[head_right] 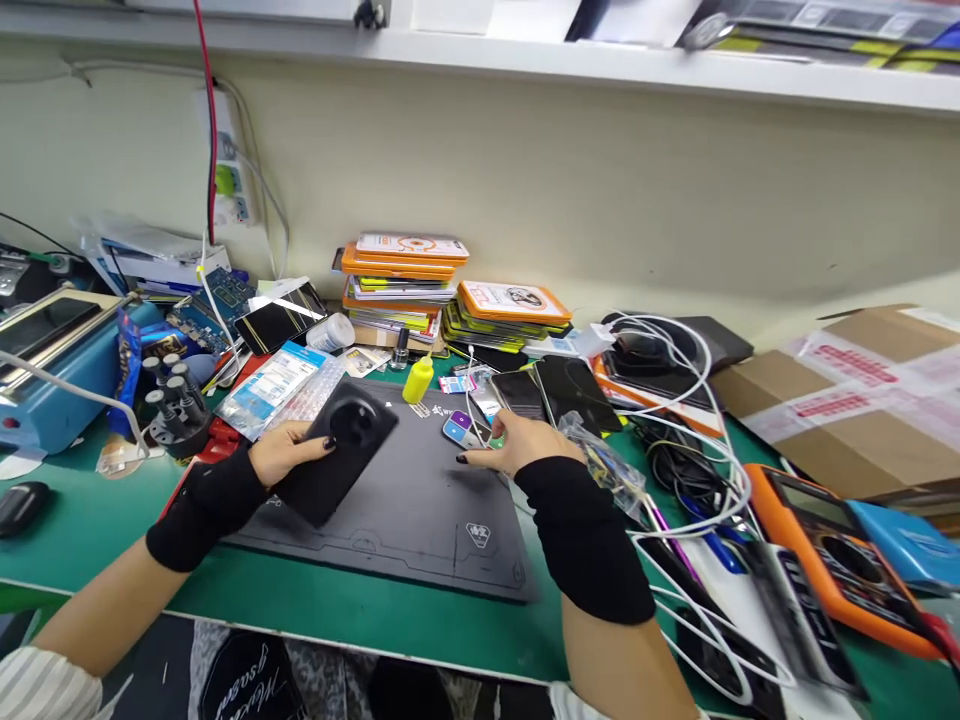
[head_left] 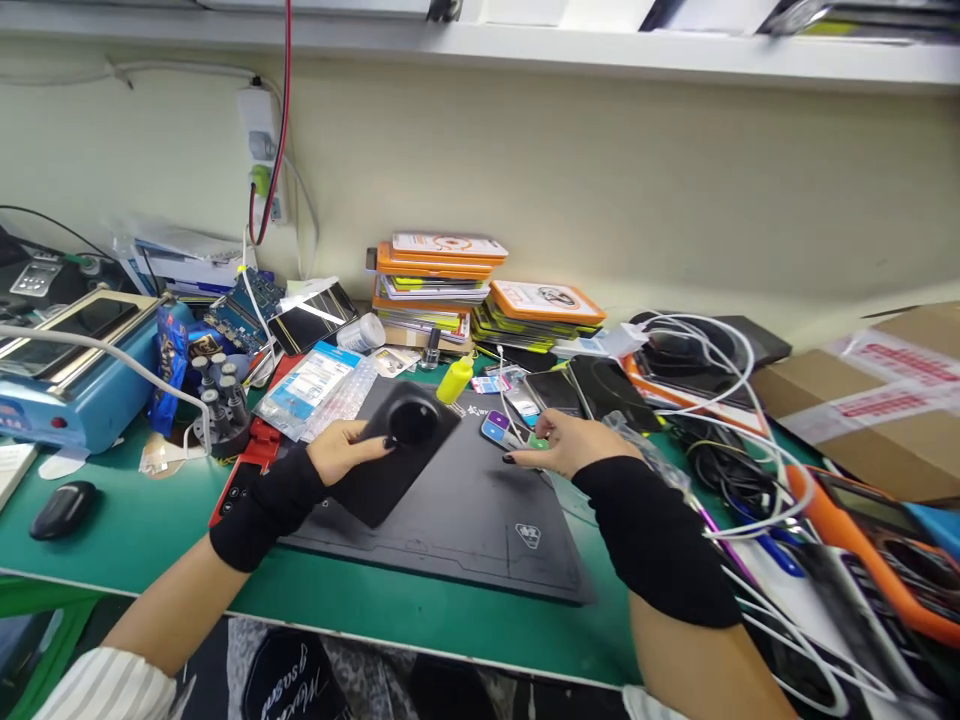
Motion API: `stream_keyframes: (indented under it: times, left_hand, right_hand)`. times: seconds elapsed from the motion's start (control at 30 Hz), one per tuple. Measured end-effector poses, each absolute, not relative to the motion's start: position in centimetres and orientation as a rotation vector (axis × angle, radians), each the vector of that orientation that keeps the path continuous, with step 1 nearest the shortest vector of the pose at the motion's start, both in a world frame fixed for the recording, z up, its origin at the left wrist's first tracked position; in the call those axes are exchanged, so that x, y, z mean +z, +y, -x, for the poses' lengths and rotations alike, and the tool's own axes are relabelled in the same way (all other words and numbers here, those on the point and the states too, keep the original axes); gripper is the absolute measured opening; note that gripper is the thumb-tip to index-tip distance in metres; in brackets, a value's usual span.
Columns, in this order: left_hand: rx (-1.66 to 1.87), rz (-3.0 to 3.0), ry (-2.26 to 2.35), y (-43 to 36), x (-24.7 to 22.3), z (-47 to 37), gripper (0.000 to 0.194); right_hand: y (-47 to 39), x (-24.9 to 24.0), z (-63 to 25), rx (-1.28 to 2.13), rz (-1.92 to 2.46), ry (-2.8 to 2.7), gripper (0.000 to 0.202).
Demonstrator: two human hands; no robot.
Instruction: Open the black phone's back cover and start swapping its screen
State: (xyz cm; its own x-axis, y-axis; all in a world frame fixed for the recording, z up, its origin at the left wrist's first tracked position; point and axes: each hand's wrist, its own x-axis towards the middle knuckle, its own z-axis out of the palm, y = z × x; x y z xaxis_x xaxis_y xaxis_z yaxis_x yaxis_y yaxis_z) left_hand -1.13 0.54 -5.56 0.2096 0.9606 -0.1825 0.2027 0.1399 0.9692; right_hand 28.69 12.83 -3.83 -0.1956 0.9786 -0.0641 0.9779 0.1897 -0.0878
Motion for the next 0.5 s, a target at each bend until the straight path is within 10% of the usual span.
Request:
stream_keyframes:
  times: [0.5]
  left_hand:
    - [0.928,-0.393,0.453,0.7,-6.8,-2.5,0.089]
  right_hand:
    - [14.8,-5.4,-27.1,0.444,1.770,-2.713,0.052]
